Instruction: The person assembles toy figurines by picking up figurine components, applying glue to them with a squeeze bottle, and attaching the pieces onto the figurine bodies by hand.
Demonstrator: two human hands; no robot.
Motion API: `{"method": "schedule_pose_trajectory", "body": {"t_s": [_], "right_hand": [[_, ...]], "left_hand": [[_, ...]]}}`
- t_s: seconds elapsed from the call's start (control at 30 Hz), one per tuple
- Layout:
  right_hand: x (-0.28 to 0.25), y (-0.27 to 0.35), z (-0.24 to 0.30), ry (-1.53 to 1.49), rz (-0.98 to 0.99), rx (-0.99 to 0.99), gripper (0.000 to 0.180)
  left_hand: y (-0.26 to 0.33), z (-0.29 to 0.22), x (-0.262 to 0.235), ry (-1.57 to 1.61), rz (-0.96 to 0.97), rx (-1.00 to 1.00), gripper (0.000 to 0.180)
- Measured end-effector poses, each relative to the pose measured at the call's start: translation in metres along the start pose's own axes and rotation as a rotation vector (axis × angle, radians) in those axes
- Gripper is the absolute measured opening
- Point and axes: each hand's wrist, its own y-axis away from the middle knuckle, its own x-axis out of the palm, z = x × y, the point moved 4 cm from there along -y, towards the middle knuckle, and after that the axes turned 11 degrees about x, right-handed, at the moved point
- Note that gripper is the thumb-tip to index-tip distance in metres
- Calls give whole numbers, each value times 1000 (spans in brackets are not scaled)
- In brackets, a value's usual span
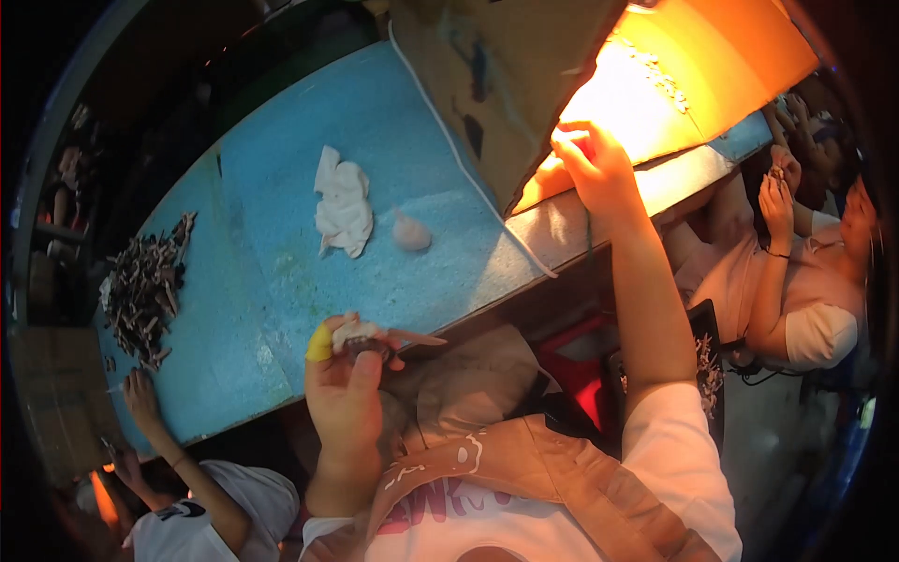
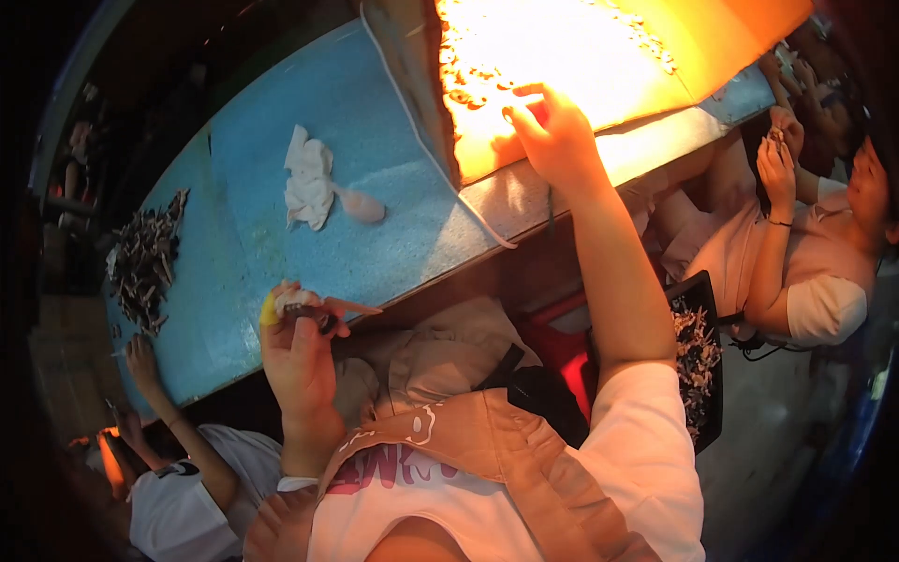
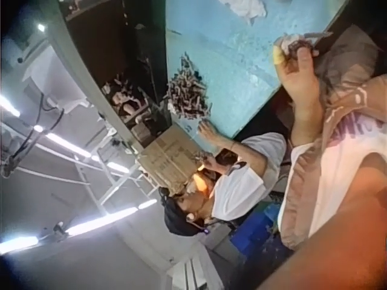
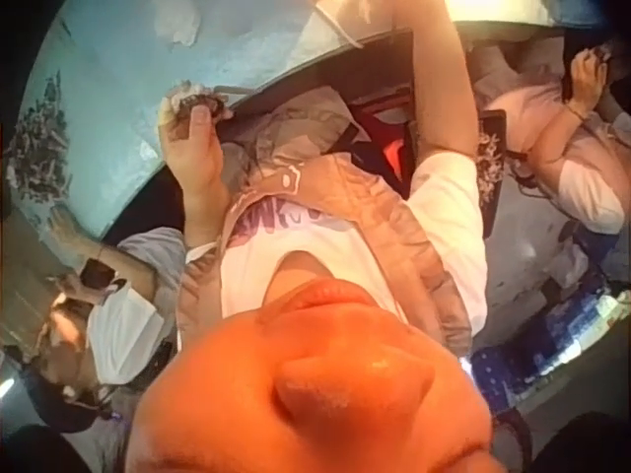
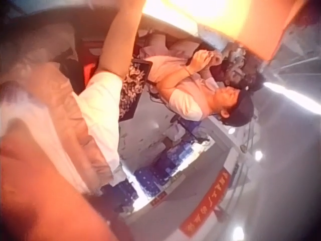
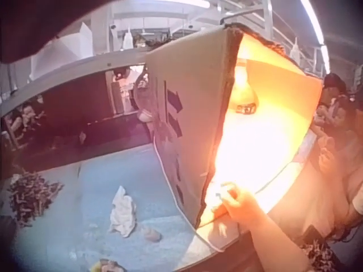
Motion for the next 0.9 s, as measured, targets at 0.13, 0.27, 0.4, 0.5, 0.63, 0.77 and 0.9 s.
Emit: {"method": "schedule_pose_trajectory", "body": {"t_s": [0.13,0.27,0.4,0.5,0.63,0.77,0.9], "right_hand": [[11,54,2,-502,253,-83,20],[37,119,30,-777,443,0,23],[61,152,46,-717,459,-46,26],[67,153,52,-448,399,-101,24],[73,149,67,-234,277,-431,22],[74,157,83,5,266,-521,24],[77,160,86,306,168,-809,31]], "left_hand": [[0,3,0,11,62,-132,42],[-1,8,3,-2,111,-139,40],[0,0,24,7,172,-140,39],[4,-2,20,-1,245,-109,38],[12,-1,17,-116,338,-157,36],[10,4,13,-325,353,28,32],[7,3,13,-401,347,196,33]]}}
